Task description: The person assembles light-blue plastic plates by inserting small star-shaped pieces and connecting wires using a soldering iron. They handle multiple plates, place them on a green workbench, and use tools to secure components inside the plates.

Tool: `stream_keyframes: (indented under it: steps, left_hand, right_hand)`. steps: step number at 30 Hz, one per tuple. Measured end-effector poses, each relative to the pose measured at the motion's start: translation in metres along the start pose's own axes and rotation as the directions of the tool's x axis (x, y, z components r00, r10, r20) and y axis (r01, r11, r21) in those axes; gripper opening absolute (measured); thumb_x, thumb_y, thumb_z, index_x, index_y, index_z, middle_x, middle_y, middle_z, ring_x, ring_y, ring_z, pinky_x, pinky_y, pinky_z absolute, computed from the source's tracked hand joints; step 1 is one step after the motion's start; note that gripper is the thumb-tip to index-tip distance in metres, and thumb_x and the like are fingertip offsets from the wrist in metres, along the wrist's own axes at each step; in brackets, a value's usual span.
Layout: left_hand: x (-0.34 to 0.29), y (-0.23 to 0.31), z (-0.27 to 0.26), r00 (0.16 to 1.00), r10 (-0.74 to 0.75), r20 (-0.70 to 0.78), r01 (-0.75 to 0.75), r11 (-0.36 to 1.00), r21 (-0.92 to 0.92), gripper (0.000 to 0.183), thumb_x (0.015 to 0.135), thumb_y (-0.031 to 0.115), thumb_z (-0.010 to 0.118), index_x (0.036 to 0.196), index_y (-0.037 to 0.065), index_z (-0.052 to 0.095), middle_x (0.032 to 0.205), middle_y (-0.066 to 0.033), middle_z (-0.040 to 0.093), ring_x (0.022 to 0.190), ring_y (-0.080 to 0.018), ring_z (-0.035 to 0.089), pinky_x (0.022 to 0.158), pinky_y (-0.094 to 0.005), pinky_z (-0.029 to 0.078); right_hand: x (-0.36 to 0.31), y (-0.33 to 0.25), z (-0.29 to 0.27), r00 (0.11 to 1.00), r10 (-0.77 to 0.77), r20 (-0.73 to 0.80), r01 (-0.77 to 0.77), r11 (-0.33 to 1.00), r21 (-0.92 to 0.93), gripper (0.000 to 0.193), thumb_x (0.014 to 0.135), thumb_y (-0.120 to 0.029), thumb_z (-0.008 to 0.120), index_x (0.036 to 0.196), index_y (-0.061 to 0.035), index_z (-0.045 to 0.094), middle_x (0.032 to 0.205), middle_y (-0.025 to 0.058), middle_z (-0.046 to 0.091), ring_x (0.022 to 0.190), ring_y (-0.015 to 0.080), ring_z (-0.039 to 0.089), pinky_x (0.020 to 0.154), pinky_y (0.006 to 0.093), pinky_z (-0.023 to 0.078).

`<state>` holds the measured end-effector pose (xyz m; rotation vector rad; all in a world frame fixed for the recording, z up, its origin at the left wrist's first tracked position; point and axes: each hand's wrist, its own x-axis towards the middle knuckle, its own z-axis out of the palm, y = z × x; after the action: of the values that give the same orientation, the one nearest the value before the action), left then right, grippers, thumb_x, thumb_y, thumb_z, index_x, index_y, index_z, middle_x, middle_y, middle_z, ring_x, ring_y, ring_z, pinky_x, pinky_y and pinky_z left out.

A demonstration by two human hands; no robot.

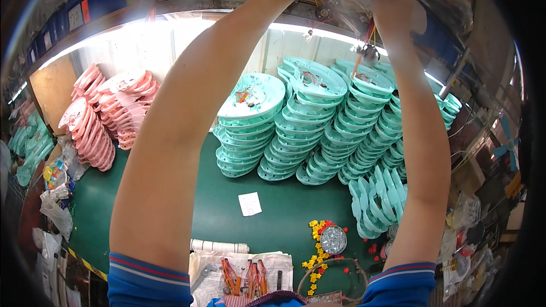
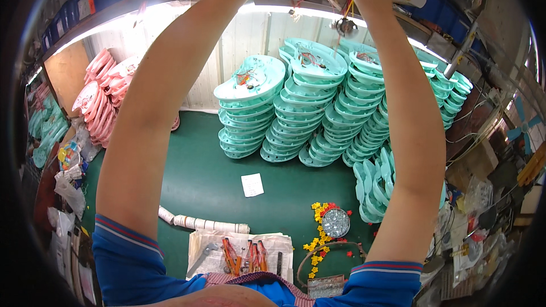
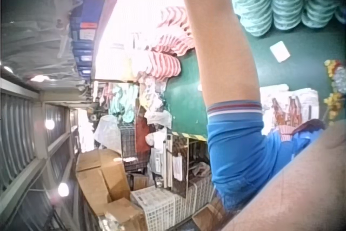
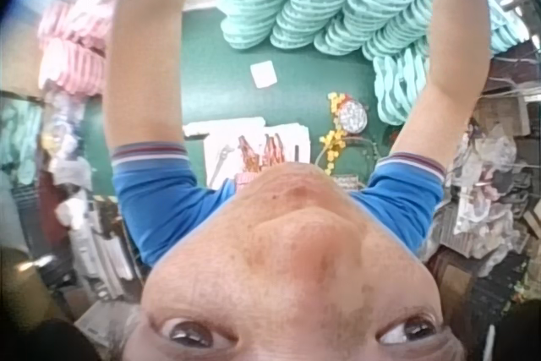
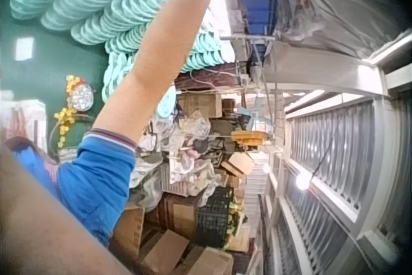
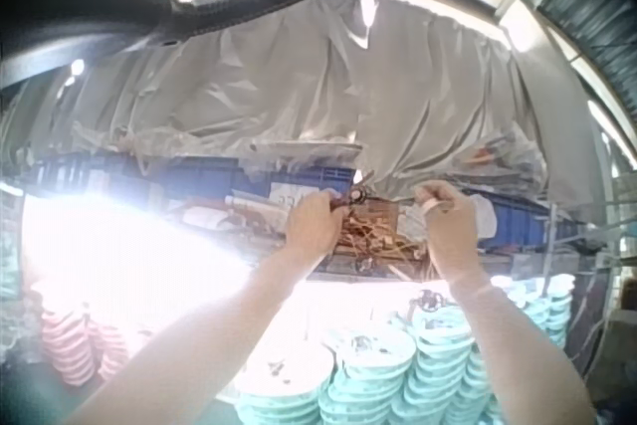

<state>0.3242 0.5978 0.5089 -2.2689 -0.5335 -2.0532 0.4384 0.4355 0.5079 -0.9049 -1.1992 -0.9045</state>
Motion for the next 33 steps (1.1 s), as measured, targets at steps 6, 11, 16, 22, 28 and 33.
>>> stream_keyframes:
  steps: [6,11,16,22,28,33]
  left_hand:
    - [0.001,0.000,-0.004,0.999,0.020,0.031,-0.019,0.999,-0.046,0.024,0.085,0.023,0.065,0.101,0.005,0.068,0.096,-0.0184,0.069,0.094,-0.0367,0.064,0.082,-0.0459,0.049]
    - [-0.016,0.018,-0.018,0.987,0.159,0.033,-0.153,0.979,-0.133,0.028,0.085,0.015,0.061,0.113,0.011,0.063,0.101,-0.0168,0.067,0.091,-0.0373,0.065,0.081,-0.0454,0.051]
    - [-0.024,0.011,-0.025,0.894,0.429,0.129,-0.432,0.902,0.000,0.033,0.081,0.010,0.061,0.114,0.016,0.063,0.117,-0.0107,0.059,0.087,-0.0368,0.065,0.080,-0.0453,0.052]
    - [-0.028,0.017,-0.021,0.815,0.545,0.198,-0.546,0.836,-0.051,0.030,0.075,0.015,0.070,0.104,0.014,0.067,0.112,-0.0069,0.061,0.094,-0.0339,0.063,0.078,-0.0443,0.051]
    - [-0.027,0.026,-0.001,0.934,0.335,0.121,-0.330,0.942,-0.062,0.027,0.076,0.024,0.073,0.099,0.010,0.067,0.098,-0.0089,0.066,0.091,-0.0324,0.064,0.076,-0.0432,0.050]
    - [-0.020,0.037,-0.005,0.984,0.060,0.166,-0.040,0.992,-0.123,0.027,0.087,0.031,0.065,0.102,0.009,0.066,0.093,-0.0146,0.069,0.089,-0.0346,0.065,0.075,-0.0437,0.049]
  right_hand:
    - [0.037,0.029,-0.039,0.988,0.081,-0.135,-0.011,0.892,0.452,0.036,0.092,-0.030,0.063,0.117,-0.0037,0.066,0.067,0.0058,0.066,0.059,0.0123,0.062,0.055,0.0259,0.047]
    - [0.035,0.005,-0.037,0.990,-0.001,-0.143,0.031,0.978,0.204,0.023,0.095,-0.025,0.059,0.096,-0.0039,0.068,0.068,0.0009,0.061,0.059,0.0088,0.057,0.056,0.0238,0.046]
    - [0.018,0.039,-0.038,0.924,0.273,0.269,-0.199,0.942,-0.270,0.031,0.093,-0.030,0.059,0.107,-0.0050,0.071,0.071,0.0083,0.068,0.058,0.0135,0.061,0.057,0.0289,0.048]
    - [0.012,0.039,-0.048,0.906,0.037,0.422,0.122,0.931,-0.343,0.033,0.090,-0.038,0.062,0.099,-0.0085,0.075,0.062,0.0083,0.066,0.059,0.0169,0.061,0.062,0.0314,0.047]
    - [0.021,0.046,-0.069,0.633,0.487,0.602,-0.326,0.873,-0.364,0.042,0.089,-0.041,0.063,0.076,-0.0019,0.066,0.062,0.0032,0.053,0.066,0.0109,0.056,0.061,0.0237,0.039]
    - [-0.001,0.050,-0.086,0.656,0.299,0.693,-0.447,0.894,0.037,0.039,0.089,-0.038,0.064,0.074,-0.0023,0.061,0.066,-0.0013,0.047,0.052,0.0071,0.039,0.049,0.0235,0.028]
